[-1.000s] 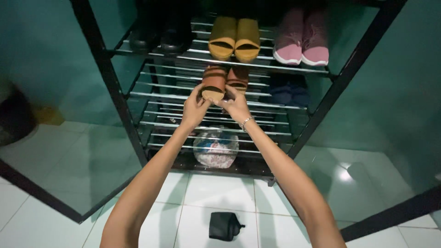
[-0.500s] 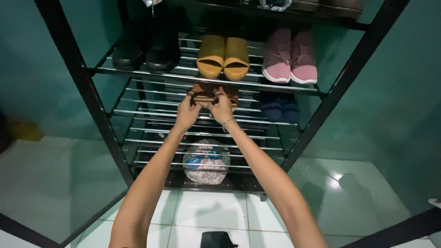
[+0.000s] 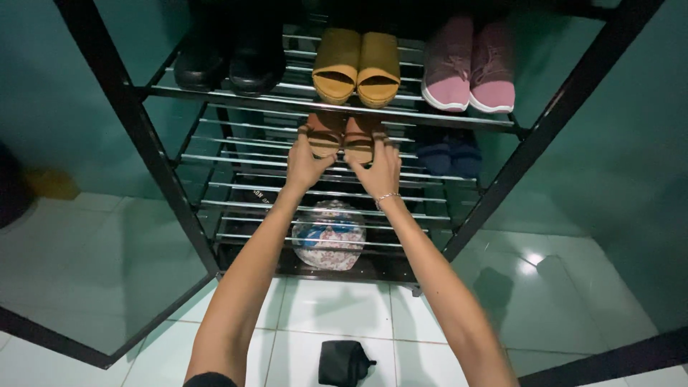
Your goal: Cleaning a brown sandal with a cloth and placing it back in the shoe rack
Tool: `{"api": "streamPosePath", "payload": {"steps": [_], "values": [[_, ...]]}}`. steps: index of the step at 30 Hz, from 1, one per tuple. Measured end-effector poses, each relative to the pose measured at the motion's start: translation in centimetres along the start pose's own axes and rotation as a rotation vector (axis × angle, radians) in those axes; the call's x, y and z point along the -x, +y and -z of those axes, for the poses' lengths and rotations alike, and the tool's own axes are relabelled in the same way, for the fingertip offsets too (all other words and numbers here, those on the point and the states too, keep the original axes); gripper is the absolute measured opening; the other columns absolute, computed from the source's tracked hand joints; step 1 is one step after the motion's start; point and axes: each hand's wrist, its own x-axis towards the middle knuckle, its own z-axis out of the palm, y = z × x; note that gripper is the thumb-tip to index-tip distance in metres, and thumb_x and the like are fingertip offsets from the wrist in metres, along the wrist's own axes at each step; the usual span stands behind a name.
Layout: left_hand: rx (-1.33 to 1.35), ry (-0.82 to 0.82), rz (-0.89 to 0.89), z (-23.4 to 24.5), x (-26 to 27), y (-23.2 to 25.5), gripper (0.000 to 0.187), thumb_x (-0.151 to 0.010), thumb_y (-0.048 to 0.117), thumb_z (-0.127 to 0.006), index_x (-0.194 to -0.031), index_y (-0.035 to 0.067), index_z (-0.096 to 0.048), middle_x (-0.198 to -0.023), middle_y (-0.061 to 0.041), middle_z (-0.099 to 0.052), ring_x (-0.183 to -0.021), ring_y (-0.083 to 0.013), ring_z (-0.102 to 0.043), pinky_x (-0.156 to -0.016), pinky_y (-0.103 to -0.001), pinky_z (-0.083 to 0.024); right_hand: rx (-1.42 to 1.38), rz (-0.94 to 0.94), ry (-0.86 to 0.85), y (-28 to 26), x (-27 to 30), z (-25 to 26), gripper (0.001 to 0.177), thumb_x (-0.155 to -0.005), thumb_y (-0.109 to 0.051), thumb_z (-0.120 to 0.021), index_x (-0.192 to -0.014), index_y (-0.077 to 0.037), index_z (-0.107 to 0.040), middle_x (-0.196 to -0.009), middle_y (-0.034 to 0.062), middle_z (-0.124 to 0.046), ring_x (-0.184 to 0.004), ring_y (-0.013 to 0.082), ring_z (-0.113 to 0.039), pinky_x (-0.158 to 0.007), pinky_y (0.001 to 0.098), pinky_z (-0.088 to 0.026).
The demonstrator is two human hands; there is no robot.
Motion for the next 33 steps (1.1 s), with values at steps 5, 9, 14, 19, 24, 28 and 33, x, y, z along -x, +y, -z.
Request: {"api": "streamPosePath", "payload": {"steps": [5, 9, 14, 19, 24, 28, 33], "values": [[0.003, -0.055, 0.073, 0.7, 0.3, 1.0, 0.084, -0.072, 0.03, -0.093, -0.134, -0.001, -0.046, -0.115, -0.026, -0.068, -0.109, -0.0432, -0.068, -0.089, -0.049, -0.055, -0.019, -0.042, -0.115, -0.6, 0.0, 0.6, 0.097, -0.076, -0.051, -0.085, -0.144, 0.005, -0.045, -0.136, 0.0302, -0.054, -0.117, 0.0463, -0.053, -0.097, 0.0534, -0.044], [-0.101, -0.067, 0.052, 1.1, 0.3, 1.8, 0.089, -0.071, 0.033, -0.092, -0.137, -0.001, -0.044, -0.117, -0.027, -0.065, -0.109, -0.0454, -0.063, -0.09, -0.052, -0.053, -0.009, -0.026, -0.095, 0.7, 0.1, -0.6, 0.089, -0.078, -0.047, -0.085, -0.141, 0.004, -0.048, -0.14, 0.0315, -0.053, -0.116, 0.0469, -0.055, -0.098, 0.0533, -0.046], [-0.146, -0.11, 0.151, 1.3, 0.3, 2.8, 0.092, -0.07, 0.038, -0.091, -0.138, 0.001, -0.042, -0.119, -0.028, -0.061, -0.11, -0.0453, -0.062, -0.09, -0.052, -0.053, -0.018, -0.026, -0.105, 1.1, 0.2, -0.8, 0.086, -0.082, -0.044, -0.084, -0.144, 0.003, -0.049, -0.139, 0.0294, -0.055, -0.118, 0.0466, -0.056, -0.103, 0.052, -0.047], [-0.173, -0.148, 0.203, 1.6, 0.4, 3.1, 0.092, -0.071, 0.04, -0.091, -0.139, 0.003, -0.041, -0.121, -0.027, -0.06, -0.11, -0.0441, -0.063, -0.09, -0.05, -0.054, -0.019, 0.026, -0.056, 1.0, 0.2, -0.7, 0.087, -0.079, -0.038, -0.084, -0.145, 0.005, -0.046, -0.144, 0.0338, -0.051, -0.117, 0.0491, -0.056, -0.1, 0.0533, -0.047], [-0.125, -0.183, 0.132, 1.4, 0.4, 1.9, 0.099, -0.075, 0.04, -0.093, -0.144, 0.002, -0.034, -0.124, -0.028, -0.056, -0.113, -0.0438, -0.059, -0.091, -0.051, -0.052, -0.086, -0.056, -0.148, 1.2, 0.1, -0.5, 0.096, -0.078, -0.036, -0.087, -0.151, 0.004, -0.041, -0.142, 0.0348, -0.048, -0.121, 0.0503, -0.053, -0.104, 0.0533, -0.046], [-0.083, -0.248, 0.153, 2.2, 0.3, 2.2, 0.108, -0.065, 0.03, -0.094, -0.147, 0.003, -0.03, -0.128, -0.027, -0.057, -0.119, -0.0439, -0.057, -0.099, -0.05, -0.049, -0.084, -0.009, -0.14, 1.6, 0.0, -0.4, 0.097, -0.073, -0.033, -0.087, -0.148, 0.006, -0.041, -0.144, 0.0362, -0.046, -0.124, 0.0511, -0.051, -0.105, 0.0535, -0.043], [-0.046, -0.257, 0.065, 2.1, -0.1, 1.9, 0.116, -0.064, 0.024, -0.092, -0.152, 0.002, -0.02, -0.139, -0.027, -0.054, -0.128, -0.0446, -0.053, -0.104, -0.049, -0.046, -0.098, -0.043, -0.221, 1.6, -0.3, 0.0, 0.083, -0.079, -0.026, -0.079, -0.146, 0.005, -0.042, -0.14, 0.0327, -0.051, -0.125, 0.0489, -0.051, -0.105, 0.0524, -0.043]]}}
